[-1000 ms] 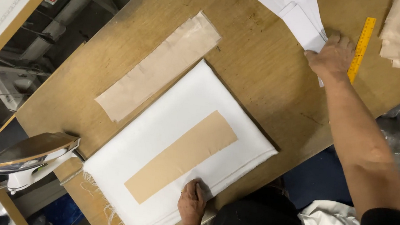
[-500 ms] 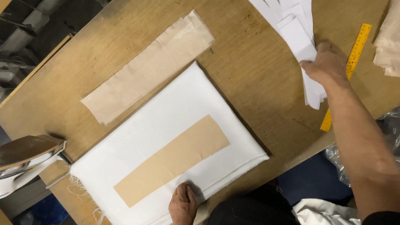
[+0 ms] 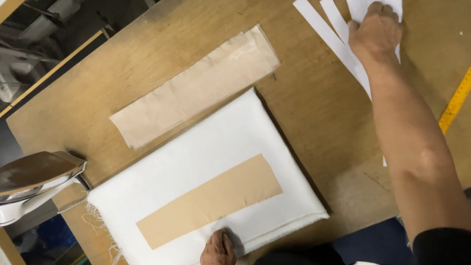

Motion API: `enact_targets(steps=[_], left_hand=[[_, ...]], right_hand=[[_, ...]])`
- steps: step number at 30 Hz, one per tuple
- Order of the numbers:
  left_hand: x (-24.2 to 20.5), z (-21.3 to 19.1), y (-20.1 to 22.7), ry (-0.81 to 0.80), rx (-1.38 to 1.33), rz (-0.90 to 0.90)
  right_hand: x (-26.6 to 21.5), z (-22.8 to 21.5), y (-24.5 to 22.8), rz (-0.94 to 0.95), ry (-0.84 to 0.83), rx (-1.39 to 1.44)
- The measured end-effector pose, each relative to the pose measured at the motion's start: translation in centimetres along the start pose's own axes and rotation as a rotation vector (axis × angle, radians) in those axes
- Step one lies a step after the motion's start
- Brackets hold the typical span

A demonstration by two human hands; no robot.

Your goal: The person irons a large white piece of fabric on a wooden table using a steam iron. They then place a beige fabric strip on the white fabric and iron it down. Finally, they place a white paper strip on top of the beige strip and iron it again.

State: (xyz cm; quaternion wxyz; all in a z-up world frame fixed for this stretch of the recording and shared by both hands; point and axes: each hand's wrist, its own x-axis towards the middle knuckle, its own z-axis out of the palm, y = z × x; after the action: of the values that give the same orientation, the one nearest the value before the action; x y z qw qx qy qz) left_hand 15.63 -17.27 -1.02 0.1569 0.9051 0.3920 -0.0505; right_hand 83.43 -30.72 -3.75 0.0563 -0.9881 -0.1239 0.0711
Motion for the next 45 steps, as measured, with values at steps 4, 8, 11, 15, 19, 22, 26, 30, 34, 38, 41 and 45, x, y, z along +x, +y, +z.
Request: enact_targets(steps=[4,8,11,15,19,22,26,30,34,38,41,45], left_hand=[[0.2,0.2,0.4,-0.05,-0.026,-0.088],[0.0,0.2,0.1,-0.074,-0.008,-0.107],[0.5,-0.5,0.5,-0.089,-0.017,-0.06],[0.7,-1.3,0.7,0.005,-0.015,0.042],[0.7,-1.6,1.0,-0.054,-0.017,-0.009],[4.6,-4.8,5.2,-0.057,-0.155,0.169],[14.7,-12.3,16.8,-0.087,-0.395,0.469],[22.0,-16.1,28.3,-0.301,-0.758,0.468],[25.8,-17.0,36.2,-0.456,-1.11,0.186],[26.8,-13.8,37.4,-0.346,-1.235,0.356],[26.8,-14.0,38.0,-0.387,-1.254,0.278],[27.5,-12.8,37.4,-0.27,-1.026,0.273]], right_hand=[[3.8,0.7,-1.5,0.254,-0.187,0.051],[1.8,-2.7,-1.8,0.26,-0.238,0.266],[-0.3,-5.7,-2.5,0.308,-0.298,0.485],[-3.8,-11.2,-2.9,0.234,-0.349,0.695],[-7.6,-17.0,-3.7,0.127,-0.375,0.878],[-10.1,-18.9,-3.4,0.025,-0.358,0.772],[-13.5,-20.8,-3.9,0.044,-0.525,0.728],[-15.6,-20.1,-3.3,-0.078,-0.656,0.635],[-16.9,-18.3,-2.2,-0.209,-0.712,0.508],[-19.1,-17.4,-2.5,-0.056,-0.608,0.645],[-20.9,-10.3,0.7,-0.301,-0.248,0.356],[-23.0,-3.1,3.8,-0.273,-0.071,0.186]])
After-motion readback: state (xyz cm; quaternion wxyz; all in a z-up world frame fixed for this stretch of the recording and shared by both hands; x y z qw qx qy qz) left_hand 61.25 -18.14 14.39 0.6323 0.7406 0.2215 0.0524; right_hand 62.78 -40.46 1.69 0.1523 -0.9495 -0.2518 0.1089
